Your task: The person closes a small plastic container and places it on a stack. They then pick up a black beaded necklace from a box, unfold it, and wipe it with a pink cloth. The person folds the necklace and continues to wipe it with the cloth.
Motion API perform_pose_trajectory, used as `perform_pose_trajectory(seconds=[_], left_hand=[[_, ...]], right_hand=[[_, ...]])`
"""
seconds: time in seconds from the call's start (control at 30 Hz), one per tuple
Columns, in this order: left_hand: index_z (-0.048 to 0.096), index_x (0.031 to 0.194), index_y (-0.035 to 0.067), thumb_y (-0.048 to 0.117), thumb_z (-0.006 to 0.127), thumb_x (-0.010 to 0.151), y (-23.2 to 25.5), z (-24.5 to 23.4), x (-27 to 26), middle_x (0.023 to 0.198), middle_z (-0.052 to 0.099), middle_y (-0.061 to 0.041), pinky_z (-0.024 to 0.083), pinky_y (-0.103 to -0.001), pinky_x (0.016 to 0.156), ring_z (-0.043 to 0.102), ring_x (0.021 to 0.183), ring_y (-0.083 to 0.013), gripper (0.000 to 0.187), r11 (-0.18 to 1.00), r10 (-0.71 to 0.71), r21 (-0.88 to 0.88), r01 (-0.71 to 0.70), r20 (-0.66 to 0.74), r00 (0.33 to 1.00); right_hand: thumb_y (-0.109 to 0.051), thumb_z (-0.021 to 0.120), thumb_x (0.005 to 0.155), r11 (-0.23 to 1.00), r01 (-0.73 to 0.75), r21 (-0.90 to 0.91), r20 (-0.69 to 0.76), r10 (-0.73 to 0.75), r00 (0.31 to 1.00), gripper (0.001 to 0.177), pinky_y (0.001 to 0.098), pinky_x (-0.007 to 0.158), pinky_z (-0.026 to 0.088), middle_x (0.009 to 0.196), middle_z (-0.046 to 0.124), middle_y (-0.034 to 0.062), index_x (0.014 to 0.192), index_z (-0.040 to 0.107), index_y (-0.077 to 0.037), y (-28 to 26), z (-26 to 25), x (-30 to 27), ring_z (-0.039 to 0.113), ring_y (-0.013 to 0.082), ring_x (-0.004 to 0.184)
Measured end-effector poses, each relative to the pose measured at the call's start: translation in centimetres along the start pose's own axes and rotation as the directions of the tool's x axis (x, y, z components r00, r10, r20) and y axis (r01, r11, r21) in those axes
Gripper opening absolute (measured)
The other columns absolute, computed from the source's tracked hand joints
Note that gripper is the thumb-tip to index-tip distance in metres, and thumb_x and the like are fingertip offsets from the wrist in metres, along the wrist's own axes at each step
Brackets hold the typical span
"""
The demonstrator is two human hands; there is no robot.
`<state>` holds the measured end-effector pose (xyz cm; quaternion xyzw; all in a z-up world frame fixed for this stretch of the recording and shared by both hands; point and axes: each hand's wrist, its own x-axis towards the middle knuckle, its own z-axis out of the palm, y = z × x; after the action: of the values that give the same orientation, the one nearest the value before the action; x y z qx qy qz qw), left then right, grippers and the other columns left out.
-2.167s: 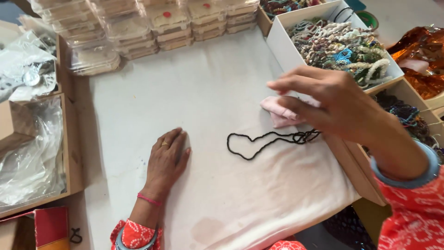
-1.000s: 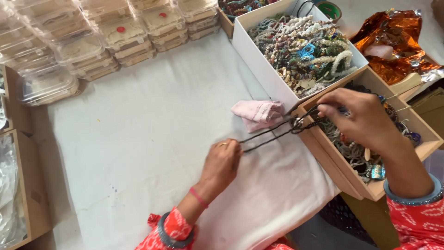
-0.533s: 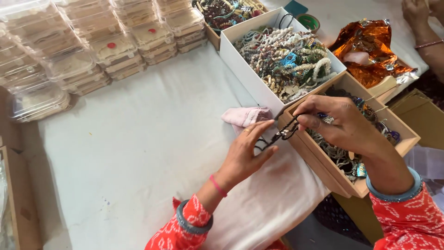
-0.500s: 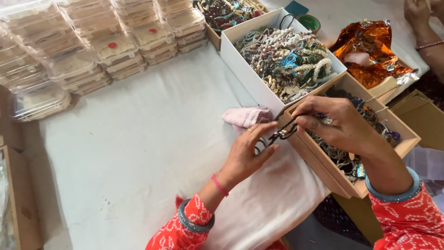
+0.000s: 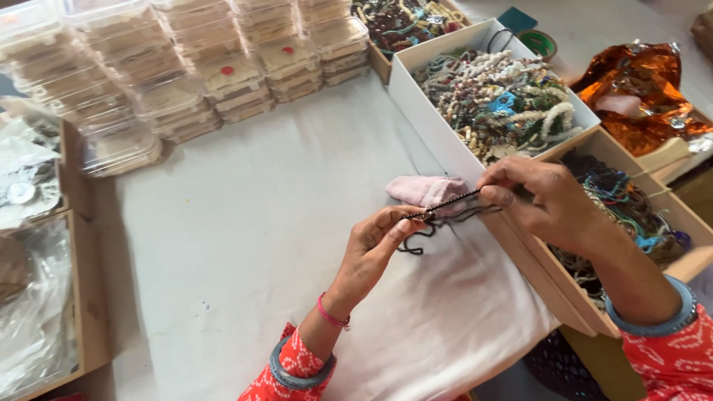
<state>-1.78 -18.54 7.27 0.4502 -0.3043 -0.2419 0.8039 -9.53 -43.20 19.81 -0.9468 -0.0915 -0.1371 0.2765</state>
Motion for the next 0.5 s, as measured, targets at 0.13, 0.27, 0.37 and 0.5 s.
perform_pose_trajectory(seconds=[0.13,0.27,0.37,0.5], left_hand=[[0.065,0.126,-0.005,0.021,0.055,0.108,-0.2,-0.5,-0.5,0.116,0.073,-0.009,0.056,-0.035,0.101,0.070,0.111,-0.0177,0.033,1.000,-0.013,0.001,0.013,-0.041,0.999],[0.065,0.114,-0.004,0.020,0.054,0.111,-0.3,-0.8,-0.9,0.115,0.073,-0.010,0.058,-0.037,0.101,0.071,0.109,-0.0201,0.027,0.992,-0.025,-0.125,0.016,-0.070,0.997],[0.065,0.110,-0.002,0.020,0.055,0.109,0.4,-0.9,-0.8,0.112,0.074,-0.010,0.058,-0.037,0.097,0.073,0.108,-0.0221,0.024,0.976,-0.065,-0.212,0.045,-0.089,0.994],[0.066,0.110,-0.001,0.021,0.055,0.107,1.9,-0.7,-0.8,0.110,0.073,-0.008,0.059,-0.035,0.095,0.074,0.105,-0.0203,0.024,0.982,-0.061,-0.186,0.041,-0.100,0.993]], right_hand=[[-0.017,0.069,0.094,0.986,-0.144,0.078,0.043,0.141,0.989,0.015,0.0301,0.066,0.054,0.077,0.070,0.0060,0.101,0.071,-0.004,-0.7,0.8,0.3,0.066,0.0138,0.071],[-0.017,0.068,0.095,0.988,-0.126,0.087,0.085,0.119,0.989,0.017,0.0306,0.072,0.056,0.082,0.073,0.0065,0.105,0.070,-0.004,-1.0,1.4,1.2,0.070,0.0156,0.077],[-0.016,0.068,0.094,0.998,0.025,0.061,0.097,-0.031,0.995,0.022,0.0324,0.078,0.057,0.098,0.072,0.0095,0.111,0.069,-0.003,-1.5,2.2,2.1,0.071,0.0189,0.088],[-0.016,0.071,0.091,0.985,0.135,0.112,0.164,-0.152,0.975,0.033,0.0343,0.082,0.059,0.117,0.069,0.0125,0.122,0.066,-0.004,-3.0,3.8,2.9,0.071,0.0241,0.103]])
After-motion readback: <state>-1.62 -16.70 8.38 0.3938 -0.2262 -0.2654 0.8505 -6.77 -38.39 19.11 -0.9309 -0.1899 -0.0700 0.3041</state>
